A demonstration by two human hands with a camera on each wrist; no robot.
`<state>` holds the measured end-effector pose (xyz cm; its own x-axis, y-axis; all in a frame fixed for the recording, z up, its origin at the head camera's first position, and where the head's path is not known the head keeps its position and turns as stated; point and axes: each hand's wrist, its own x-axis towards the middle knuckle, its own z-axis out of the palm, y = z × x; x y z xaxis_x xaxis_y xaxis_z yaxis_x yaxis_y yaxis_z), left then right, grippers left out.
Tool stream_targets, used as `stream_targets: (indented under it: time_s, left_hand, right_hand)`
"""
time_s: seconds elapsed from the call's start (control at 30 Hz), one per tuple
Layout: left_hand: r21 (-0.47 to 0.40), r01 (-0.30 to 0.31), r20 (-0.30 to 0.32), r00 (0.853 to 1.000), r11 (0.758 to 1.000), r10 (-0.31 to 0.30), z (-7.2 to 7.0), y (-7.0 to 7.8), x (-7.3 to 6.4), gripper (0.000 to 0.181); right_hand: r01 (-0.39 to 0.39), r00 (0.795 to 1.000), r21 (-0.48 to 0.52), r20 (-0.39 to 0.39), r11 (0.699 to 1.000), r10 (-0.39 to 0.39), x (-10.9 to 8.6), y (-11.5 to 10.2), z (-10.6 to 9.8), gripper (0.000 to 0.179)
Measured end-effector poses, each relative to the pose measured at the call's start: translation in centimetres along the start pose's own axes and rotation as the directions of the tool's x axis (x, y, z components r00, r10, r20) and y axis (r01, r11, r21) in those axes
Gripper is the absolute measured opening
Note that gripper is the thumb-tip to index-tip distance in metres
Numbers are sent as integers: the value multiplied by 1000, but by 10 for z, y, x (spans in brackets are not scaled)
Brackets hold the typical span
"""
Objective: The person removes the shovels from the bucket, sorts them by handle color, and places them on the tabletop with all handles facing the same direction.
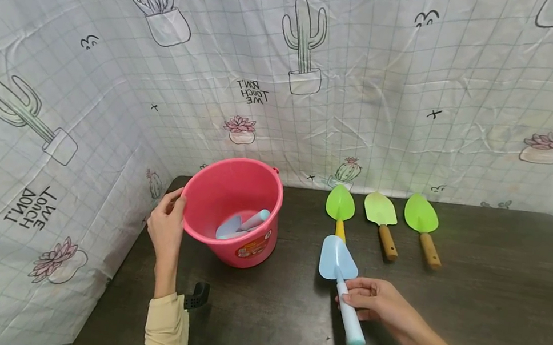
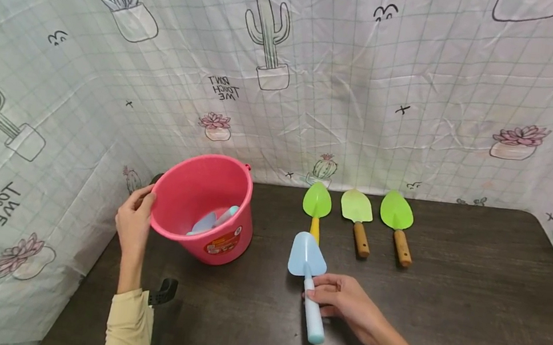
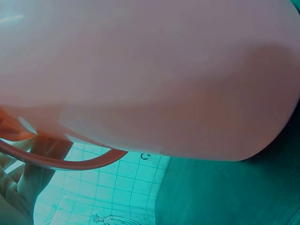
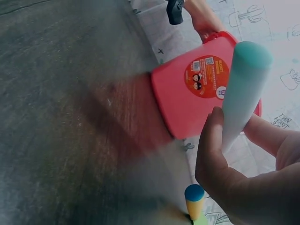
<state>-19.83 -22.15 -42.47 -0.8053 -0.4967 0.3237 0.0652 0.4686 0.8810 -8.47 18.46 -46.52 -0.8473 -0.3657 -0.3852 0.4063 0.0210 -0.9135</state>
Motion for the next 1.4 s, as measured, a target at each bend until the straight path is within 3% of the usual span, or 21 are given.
stream_targets:
  time_s: [0.63,1.4]
  left_hand:
    - [-2,4,0,1000,1000,-4,-1,2,1,30]
    - [16,20,15,1000,1000,-20,-1,2,1,29]
  right_hand:
    - [-103,994,48,-35,994,104,-14,27,9,37]
    - [-112,990,53,-80,992,116,-17,43,17,36]
